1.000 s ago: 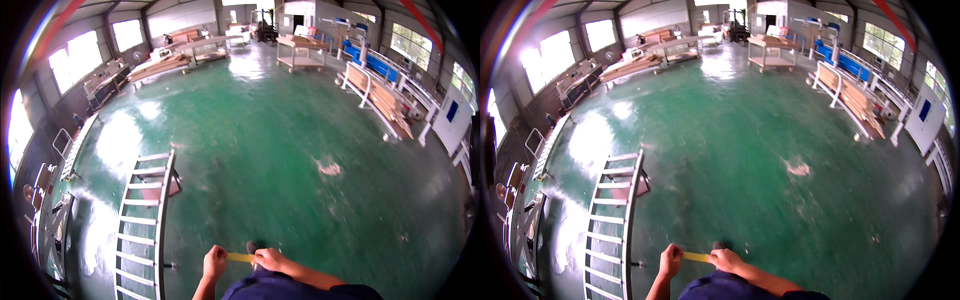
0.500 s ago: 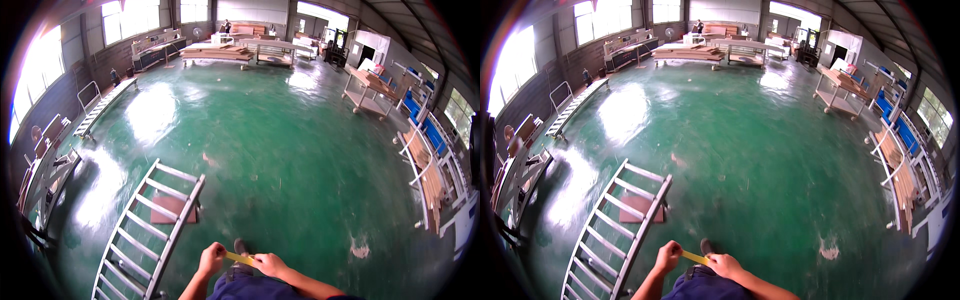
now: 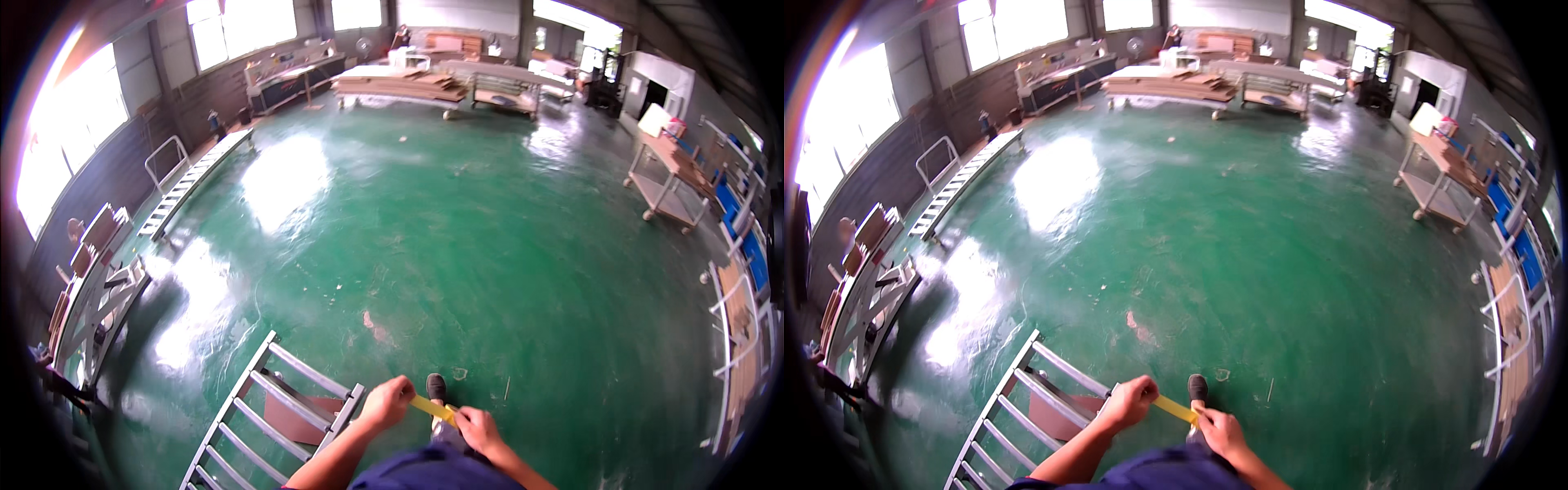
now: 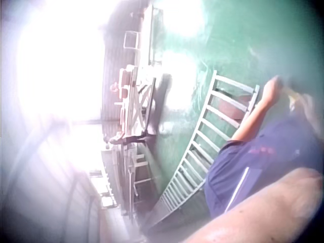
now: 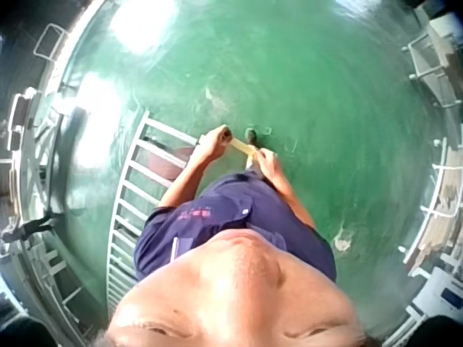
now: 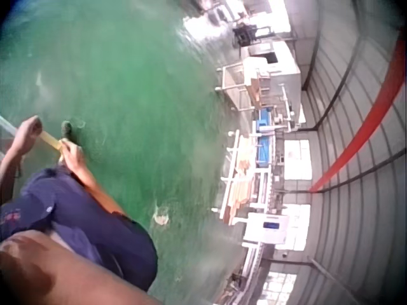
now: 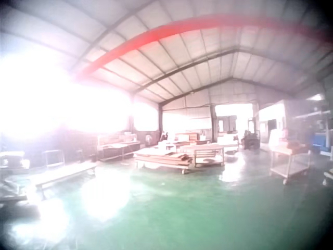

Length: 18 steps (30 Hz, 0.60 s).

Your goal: The person feeds a wooden board into an industrial woodworking machine, uses an air nozzle to spray the board and machine bed, and later applies a piece of yellow tape to a board.

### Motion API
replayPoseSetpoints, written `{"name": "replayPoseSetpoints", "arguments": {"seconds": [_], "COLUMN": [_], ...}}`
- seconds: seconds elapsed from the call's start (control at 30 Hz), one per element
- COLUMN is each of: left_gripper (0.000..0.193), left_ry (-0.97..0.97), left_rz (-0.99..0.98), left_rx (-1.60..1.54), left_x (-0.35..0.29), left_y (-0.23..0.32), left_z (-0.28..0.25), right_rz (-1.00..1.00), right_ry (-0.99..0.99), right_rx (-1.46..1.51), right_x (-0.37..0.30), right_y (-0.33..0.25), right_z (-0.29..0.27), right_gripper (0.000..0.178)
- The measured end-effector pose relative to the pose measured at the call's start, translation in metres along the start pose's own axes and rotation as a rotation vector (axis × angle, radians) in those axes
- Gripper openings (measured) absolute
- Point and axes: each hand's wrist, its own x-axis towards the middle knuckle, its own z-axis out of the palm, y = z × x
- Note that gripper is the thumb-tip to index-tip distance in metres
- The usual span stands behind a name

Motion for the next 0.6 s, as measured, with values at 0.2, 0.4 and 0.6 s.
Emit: {"name": "replayPoseSetpoints", "arguments": {"seconds": [0.2,0.4,0.6], "left_gripper": [0.011,0.006,0.007], "left_ry": [0.333,0.587,0.569], "left_rz": [-0.212,-0.276,-0.261], "left_rx": [-0.2,-0.356,-0.363], "left_x": [0.142,0.284,0.479], "left_y": [-0.032,-0.072,-0.15], "left_z": [-0.08,-0.177,-0.267], "right_rz": [-0.203,-0.402,-0.37], "right_ry": [-0.221,-0.35,-0.263], "right_rx": [-0.083,-0.101,-0.128], "right_x": [0.236,0.438,0.642], "right_y": [-0.077,-0.189,-0.225], "right_z": [-0.009,0.006,0.06], "right_gripper": [0.022,0.024,0.022]}}
